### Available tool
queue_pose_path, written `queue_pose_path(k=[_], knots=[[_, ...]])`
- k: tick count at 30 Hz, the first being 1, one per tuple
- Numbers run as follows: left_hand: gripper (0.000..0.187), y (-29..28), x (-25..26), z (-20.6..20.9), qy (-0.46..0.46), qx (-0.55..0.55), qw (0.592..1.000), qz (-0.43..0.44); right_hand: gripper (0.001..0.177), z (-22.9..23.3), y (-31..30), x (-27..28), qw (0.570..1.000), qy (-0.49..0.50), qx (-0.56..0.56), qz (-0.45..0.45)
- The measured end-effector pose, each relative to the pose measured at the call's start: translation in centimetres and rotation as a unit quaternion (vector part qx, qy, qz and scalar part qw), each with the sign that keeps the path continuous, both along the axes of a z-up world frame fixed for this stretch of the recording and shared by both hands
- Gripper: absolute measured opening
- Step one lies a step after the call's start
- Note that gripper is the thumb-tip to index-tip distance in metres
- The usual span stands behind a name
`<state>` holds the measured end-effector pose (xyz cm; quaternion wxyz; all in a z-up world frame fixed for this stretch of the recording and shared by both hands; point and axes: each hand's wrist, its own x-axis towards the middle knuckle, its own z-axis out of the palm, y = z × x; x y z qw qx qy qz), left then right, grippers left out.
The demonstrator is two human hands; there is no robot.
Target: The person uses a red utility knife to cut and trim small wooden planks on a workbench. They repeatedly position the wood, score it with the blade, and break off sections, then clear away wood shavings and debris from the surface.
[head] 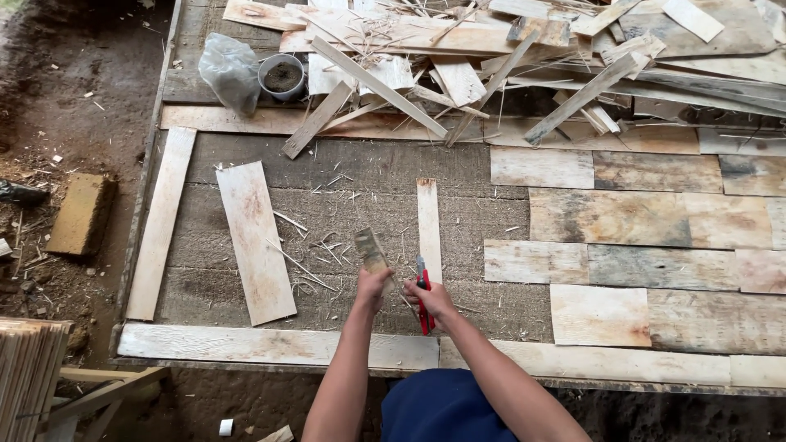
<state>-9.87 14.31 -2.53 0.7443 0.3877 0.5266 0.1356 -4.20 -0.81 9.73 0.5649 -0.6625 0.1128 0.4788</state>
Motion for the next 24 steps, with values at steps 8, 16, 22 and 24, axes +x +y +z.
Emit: queue_pose_path(k=[8, 16, 22, 24], knots=[[0.052, 1.5, -1.2, 3.4, 0.032, 0.042, 0.998, 0.016, 0.028, -6.0, 1.4, 0.3, 0.894, -0.340, -0.182, 0.226], [0.039, 2.6, -4.1, 4.4, 0.062, 0.108, 0.992, -0.036, 0.018, -9.6, 3.6, 0.7, 0.872, -0.298, -0.252, 0.297], [0.048, 4.4, -5.3, -2.2, 0.088, 0.079, 0.992, -0.040, 0.017, -9.1, 6.0, 0.1, 0.894, -0.301, -0.189, 0.274], [0.048, 5.0, -5.4, -3.8, 0.108, 0.072, 0.989, -0.071, 0.025, -8.2, 6.4, 0.3, 0.875, -0.300, -0.214, 0.313]])
